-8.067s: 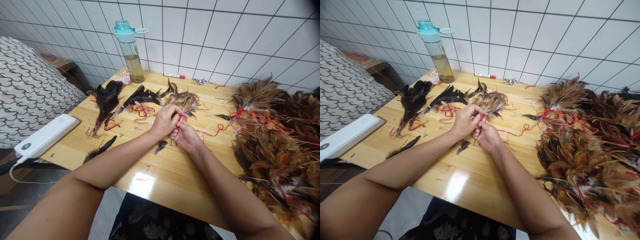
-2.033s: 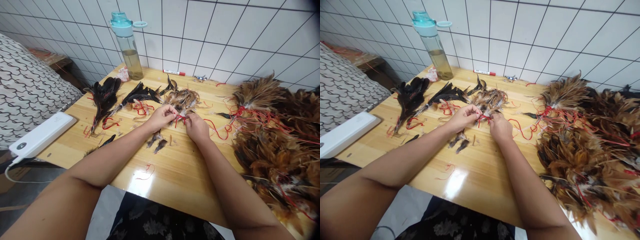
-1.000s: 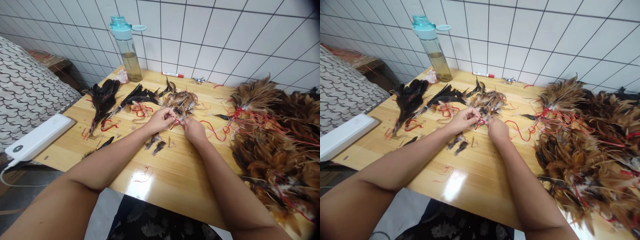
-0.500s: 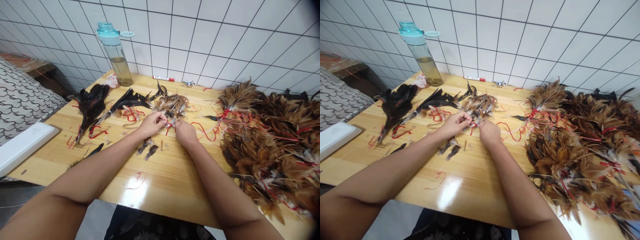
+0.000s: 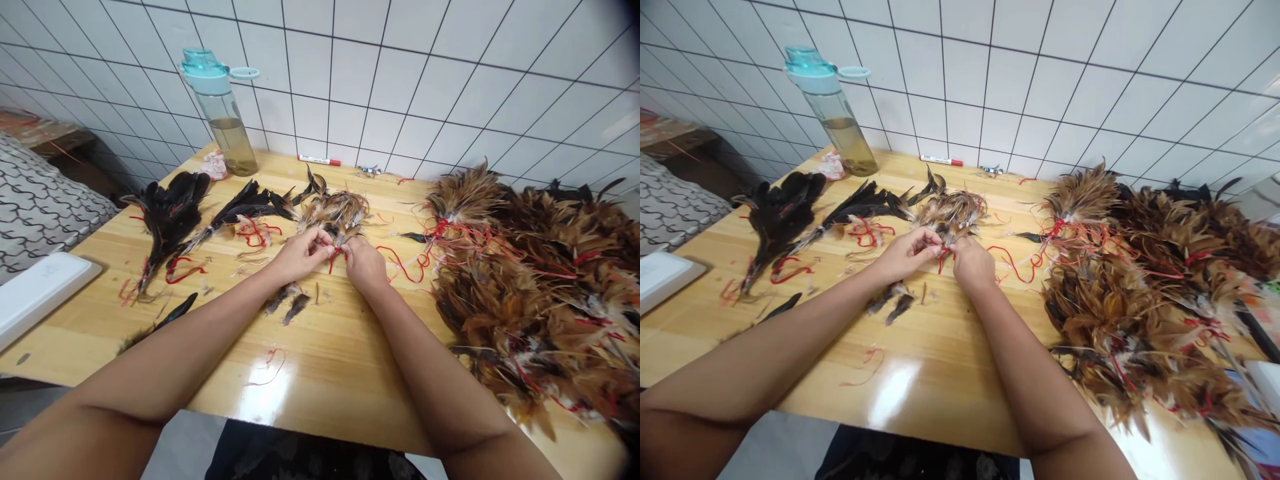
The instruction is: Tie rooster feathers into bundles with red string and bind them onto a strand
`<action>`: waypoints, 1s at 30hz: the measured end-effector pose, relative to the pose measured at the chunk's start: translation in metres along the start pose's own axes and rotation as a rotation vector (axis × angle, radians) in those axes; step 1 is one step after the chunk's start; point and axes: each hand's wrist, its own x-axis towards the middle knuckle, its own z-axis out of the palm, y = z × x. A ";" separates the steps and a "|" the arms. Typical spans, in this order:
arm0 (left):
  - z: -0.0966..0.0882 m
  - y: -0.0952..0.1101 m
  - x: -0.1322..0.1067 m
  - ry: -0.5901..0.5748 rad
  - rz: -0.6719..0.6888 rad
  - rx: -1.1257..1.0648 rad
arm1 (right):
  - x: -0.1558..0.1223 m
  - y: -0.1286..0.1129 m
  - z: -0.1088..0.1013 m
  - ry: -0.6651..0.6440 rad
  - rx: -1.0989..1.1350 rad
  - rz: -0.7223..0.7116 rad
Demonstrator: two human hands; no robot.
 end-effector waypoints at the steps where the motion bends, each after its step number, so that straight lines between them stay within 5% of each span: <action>1: 0.000 0.001 0.000 -0.006 0.003 0.003 | 0.000 0.000 0.000 0.015 0.013 0.009; 12: 0.000 0.008 -0.002 -0.008 -0.075 -0.130 | 0.002 0.002 0.005 0.086 0.114 -0.015; 22: 0.010 -0.006 0.000 -0.014 -0.068 -0.233 | 0.002 0.002 0.012 0.157 0.264 -0.113; 30: 0.006 0.000 0.002 0.037 -0.095 -0.303 | 0.012 0.015 0.023 0.188 0.775 0.007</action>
